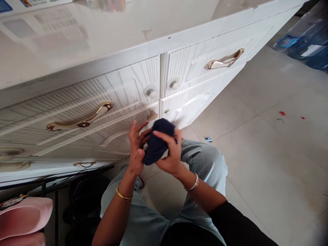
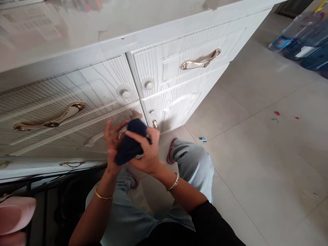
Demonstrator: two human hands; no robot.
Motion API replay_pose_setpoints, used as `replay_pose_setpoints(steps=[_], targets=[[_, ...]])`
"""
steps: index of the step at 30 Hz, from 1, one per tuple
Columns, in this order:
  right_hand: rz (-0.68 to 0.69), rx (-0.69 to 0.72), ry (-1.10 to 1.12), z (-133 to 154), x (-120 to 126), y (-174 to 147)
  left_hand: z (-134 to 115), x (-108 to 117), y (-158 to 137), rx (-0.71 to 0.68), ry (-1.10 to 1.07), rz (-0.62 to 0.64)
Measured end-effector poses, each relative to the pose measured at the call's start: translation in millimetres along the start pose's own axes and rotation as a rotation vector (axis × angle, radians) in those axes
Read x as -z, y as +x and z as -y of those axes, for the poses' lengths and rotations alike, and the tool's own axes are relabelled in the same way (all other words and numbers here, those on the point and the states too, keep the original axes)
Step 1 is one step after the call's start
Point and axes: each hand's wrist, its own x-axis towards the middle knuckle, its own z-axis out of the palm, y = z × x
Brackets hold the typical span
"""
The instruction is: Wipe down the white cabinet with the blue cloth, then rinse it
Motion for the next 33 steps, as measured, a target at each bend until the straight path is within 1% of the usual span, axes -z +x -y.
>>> replay_pose_setpoints(steps=[1, 2, 4, 5, 6, 8, 10, 12, 13, 15, 17, 19, 22, 24, 26, 29, 31, 33], targets=[[-0.002, -0.072, -0.021, -3.0, 9.1, 3.0, 3.6, -5.8, -0.8, 0.047, -0.061, 0.118], [-0.011, -0.133, -0.042, -6.2, 15.6, 7.5, 5.5, -11.4, -0.5, 0.078, -0.078, 0.211], [-0.056, -0.177, -0.100, -13.1, 22.7, 19.6, 5.1, -20.4, 2.8, 0.106, 0.030, 0.326], [-0.091, -0.162, -0.137, -16.6, 24.4, 26.5, 3.3, -23.2, 5.4, 0.117, 0.122, 0.344], [-0.136, -0.135, -0.175, -19.9, 25.8, 33.3, 0.7, -24.4, 8.5, 0.123, 0.212, 0.331], [-0.245, -0.072, -0.230, -25.1, 28.2, 45.1, -5.7, -22.0, 16.0, 0.074, 0.345, 0.229], [-0.310, -0.002, -0.221, -27.8, 29.1, 52.9, -12.6, -15.3, 24.3, -0.066, 0.419, 0.077], [-0.275, 0.042, -0.107, -28.1, 24.5, 56.5, -19.0, -8.8, 32.2, -0.228, 0.477, -0.063], [-0.235, 0.032, -0.012, -27.7, 18.9, 57.4, -21.4, -6.9, 35.7, -0.303, 0.509, -0.119], [-0.190, -0.071, 0.182, -27.7, 1.3, 59.4, -24.3, -6.4, 41.6, -0.431, 0.571, -0.209], [-0.230, -0.224, 0.302, -30.5, -21.7, 64.3, -24.2, -9.0, 45.9, -0.513, 0.616, -0.276], [-0.322, -0.341, 0.336, -36.5, -43.4, 72.5, -21.6, -11.9, 48.4, -0.524, 0.644, -0.300], [-0.448, -0.427, 0.336, -45.6, -62.8, 86.1, -15.7, -13.2, 48.2, -0.465, 0.689, -0.276], [-0.483, -0.433, 0.283, -46.3, -66.9, 92.6, -11.3, -11.4, 45.7, -0.421, 0.689, -0.255], [-0.478, -0.401, 0.209, -41.6, -68.7, 96.3, -7.2, -8.5, 42.1, -0.383, 0.654, -0.241], [-0.493, -0.344, 0.121, -32.1, -73.3, 97.0, -2.5, -5.5, 36.6, -0.341, 0.621, -0.272], [-0.537, -0.339, 0.099, -29.9, -77.1, 95.3, -0.8, -6.4, 33.1, -0.317, 0.624, -0.299], [-0.563, -0.370, 0.137, -31.8, -79.6, 93.2, 0.0, -9.6, 29.8, -0.287, 0.635, -0.293]])
